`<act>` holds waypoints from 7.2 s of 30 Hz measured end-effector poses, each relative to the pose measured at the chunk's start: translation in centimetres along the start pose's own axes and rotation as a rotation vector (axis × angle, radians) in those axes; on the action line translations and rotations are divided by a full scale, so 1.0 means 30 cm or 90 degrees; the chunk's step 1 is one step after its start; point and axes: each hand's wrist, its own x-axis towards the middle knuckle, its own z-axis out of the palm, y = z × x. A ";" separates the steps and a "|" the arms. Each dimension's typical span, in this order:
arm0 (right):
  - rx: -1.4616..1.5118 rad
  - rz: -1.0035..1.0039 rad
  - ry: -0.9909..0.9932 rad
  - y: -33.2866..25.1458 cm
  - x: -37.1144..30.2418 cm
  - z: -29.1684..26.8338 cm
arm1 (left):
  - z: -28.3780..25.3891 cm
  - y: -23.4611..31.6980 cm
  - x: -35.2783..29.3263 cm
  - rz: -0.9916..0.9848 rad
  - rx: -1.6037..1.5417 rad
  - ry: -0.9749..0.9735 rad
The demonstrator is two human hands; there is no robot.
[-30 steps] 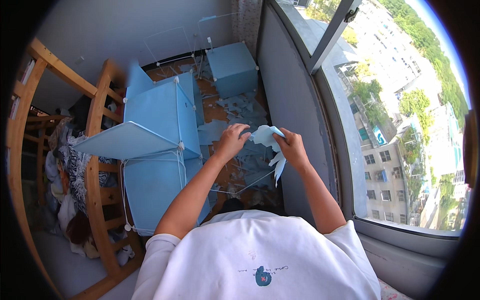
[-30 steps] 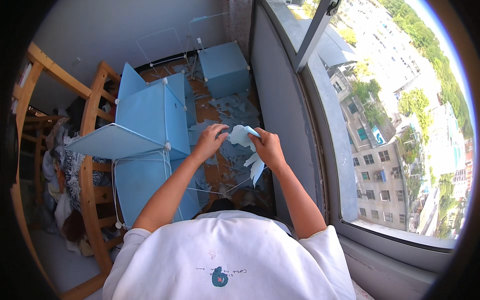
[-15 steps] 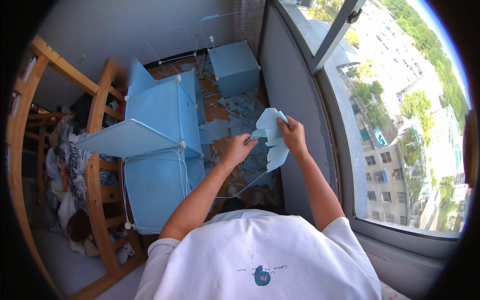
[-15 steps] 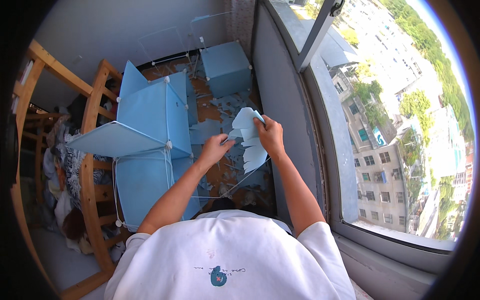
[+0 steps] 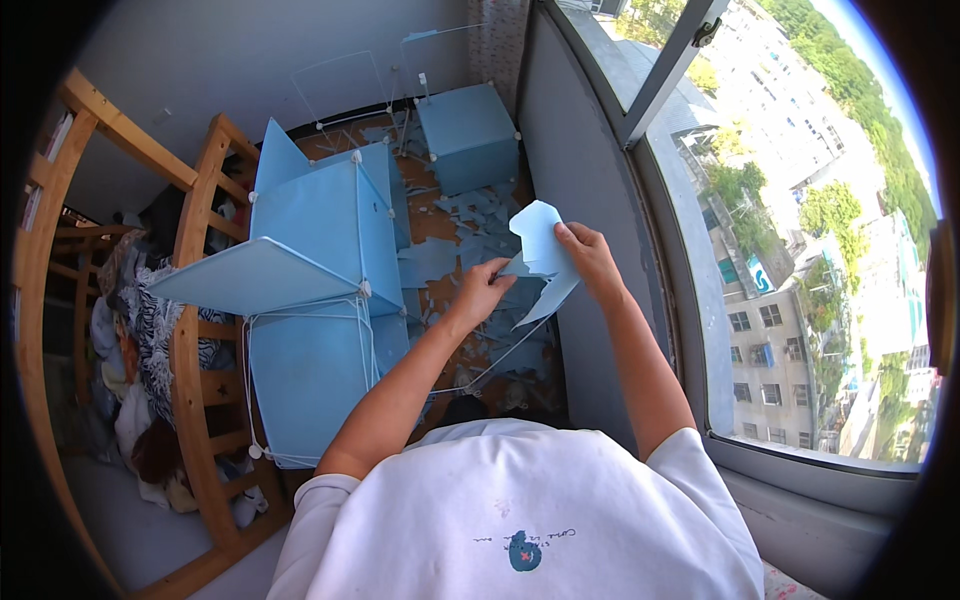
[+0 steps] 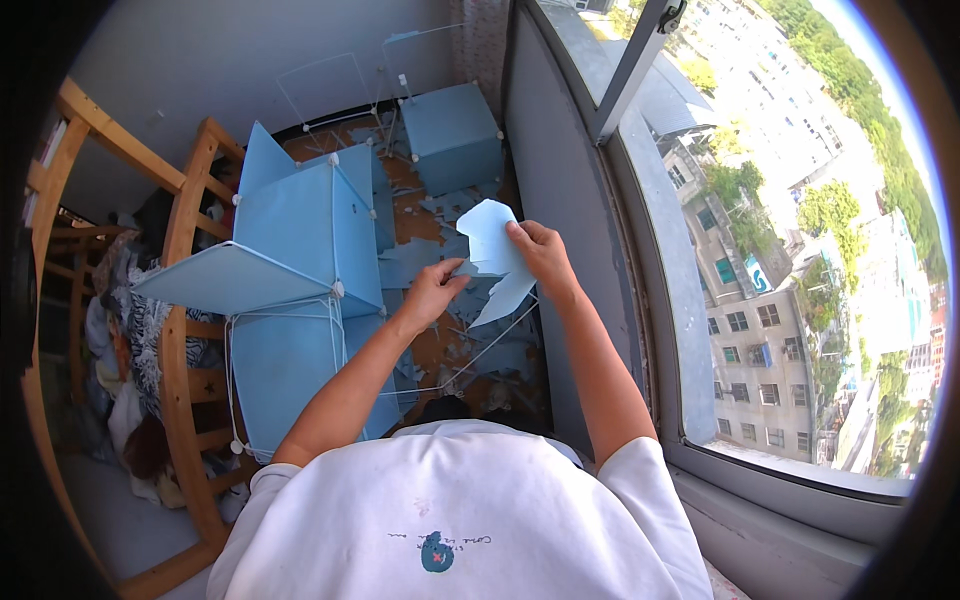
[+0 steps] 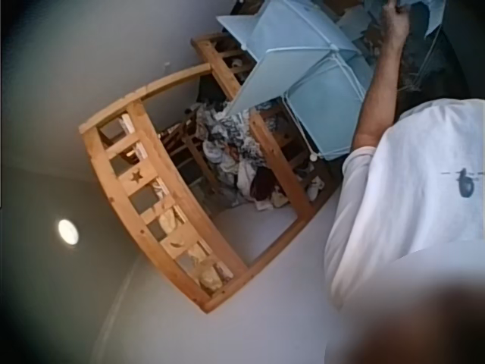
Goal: The person assembles a light blue modular storage unit by hand. They connect white metal frame rods and attach light blue plastic panels to the structure while sitting on the floor.
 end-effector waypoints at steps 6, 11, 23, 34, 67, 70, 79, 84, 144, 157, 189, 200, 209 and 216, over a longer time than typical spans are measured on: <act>0.062 -0.203 0.022 0.171 0.021 -0.063 | -0.057 0.061 0.015 -0.227 -0.150 0.039; -0.435 -0.149 -0.018 0.326 -0.051 -0.046 | -0.144 0.069 0.047 -0.339 -0.243 -0.081; 0.001 -0.120 0.070 0.191 0.012 0.089 | -0.241 0.119 0.099 -0.376 -0.342 -0.169; 0.346 -0.195 -0.003 0.094 0.049 0.030 | -0.188 0.112 0.119 -0.066 0.003 0.033; 0.938 -0.101 -0.137 0.177 0.088 0.173 | -0.217 0.241 0.115 0.436 0.518 0.166; 0.226 0.018 0.146 0.071 0.016 0.225 | -0.228 0.251 0.111 0.280 0.423 0.184; 0.337 -0.003 -0.118 -0.013 -0.056 0.428 | -0.247 0.211 0.142 0.218 0.391 0.100; 0.449 -0.009 -0.142 -0.046 -0.034 0.451 | -0.251 0.223 0.138 0.266 0.413 0.104; 0.333 0.125 -0.142 0.178 -0.029 0.325 | -0.032 0.062 -0.033 0.051 0.426 0.209; 0.113 -0.216 0.018 0.312 -0.021 0.309 | -0.021 0.084 -0.091 0.234 0.340 0.163; -0.041 -0.218 -0.189 0.201 -0.026 0.346 | -0.082 0.168 -0.121 -0.037 0.552 0.198; 0.145 -0.001 -0.247 0.190 -0.147 0.362 | -0.136 0.081 -0.221 0.156 0.302 0.113; 0.234 -0.047 -0.280 0.268 -0.171 0.366 | -0.121 0.005 -0.243 0.083 0.216 0.169; 0.351 -0.098 -0.332 0.320 -0.201 0.394 | -0.114 -0.001 -0.247 0.085 0.308 0.141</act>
